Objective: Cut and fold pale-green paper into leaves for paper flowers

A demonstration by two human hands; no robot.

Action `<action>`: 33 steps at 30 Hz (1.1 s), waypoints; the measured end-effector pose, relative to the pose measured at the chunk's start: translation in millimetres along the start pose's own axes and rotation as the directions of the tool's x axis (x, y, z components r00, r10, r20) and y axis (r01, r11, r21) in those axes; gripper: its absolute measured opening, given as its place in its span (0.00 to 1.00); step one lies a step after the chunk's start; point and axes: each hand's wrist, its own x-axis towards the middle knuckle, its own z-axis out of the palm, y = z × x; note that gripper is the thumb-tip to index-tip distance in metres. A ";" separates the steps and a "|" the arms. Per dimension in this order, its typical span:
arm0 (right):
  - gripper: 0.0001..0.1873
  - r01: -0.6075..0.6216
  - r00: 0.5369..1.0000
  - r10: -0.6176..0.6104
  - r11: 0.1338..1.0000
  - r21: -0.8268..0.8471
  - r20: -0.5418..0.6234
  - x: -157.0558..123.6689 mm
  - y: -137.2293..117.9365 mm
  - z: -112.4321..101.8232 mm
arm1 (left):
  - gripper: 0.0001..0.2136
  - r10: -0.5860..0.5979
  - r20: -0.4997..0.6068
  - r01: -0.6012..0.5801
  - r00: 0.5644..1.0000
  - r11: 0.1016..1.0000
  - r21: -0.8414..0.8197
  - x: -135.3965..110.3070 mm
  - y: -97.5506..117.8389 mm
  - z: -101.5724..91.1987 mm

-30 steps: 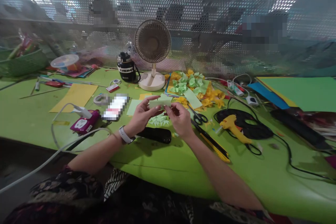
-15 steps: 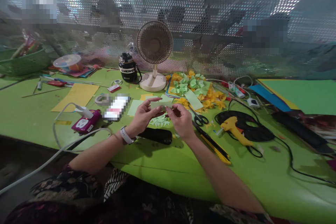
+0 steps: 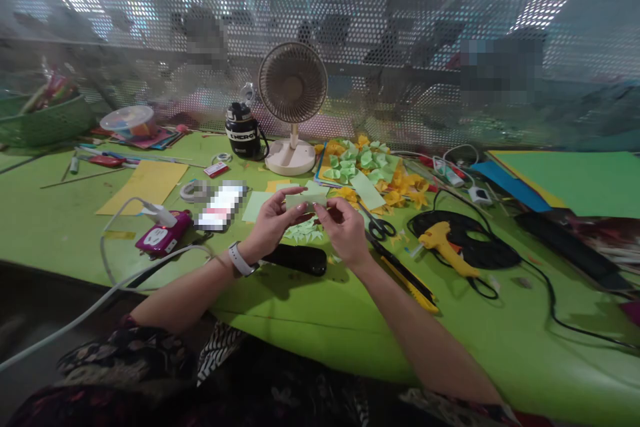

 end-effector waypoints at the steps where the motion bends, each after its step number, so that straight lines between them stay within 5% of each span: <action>1: 0.15 -0.003 1.000 0.003 1.000 -0.001 -0.003 0.0 -0.5 0.1 | 0.22 -0.002 -0.002 0.002 1.000 1.000 0.000 0.0 0.3 0.3; 23: 0.15 -0.008 1.000 0.008 1.000 0.010 0.003 -1.3 -1.6 0.6 | 0.22 0.009 0.003 -0.009 1.000 1.000 0.021 -1.3 0.9 1.8; 30: 0.24 -0.050 0.992 0.063 0.991 0.125 -0.107 0.8 -7.5 5.2 | 0.24 0.015 -0.055 -0.015 0.998 1.000 -0.002 -1.5 0.9 3.4; 33: 0.24 -0.094 0.995 0.099 0.988 0.125 -0.032 2.0 -9.6 3.8 | 0.24 0.009 -0.061 -0.008 0.998 1.000 0.016 -1.6 1.0 2.5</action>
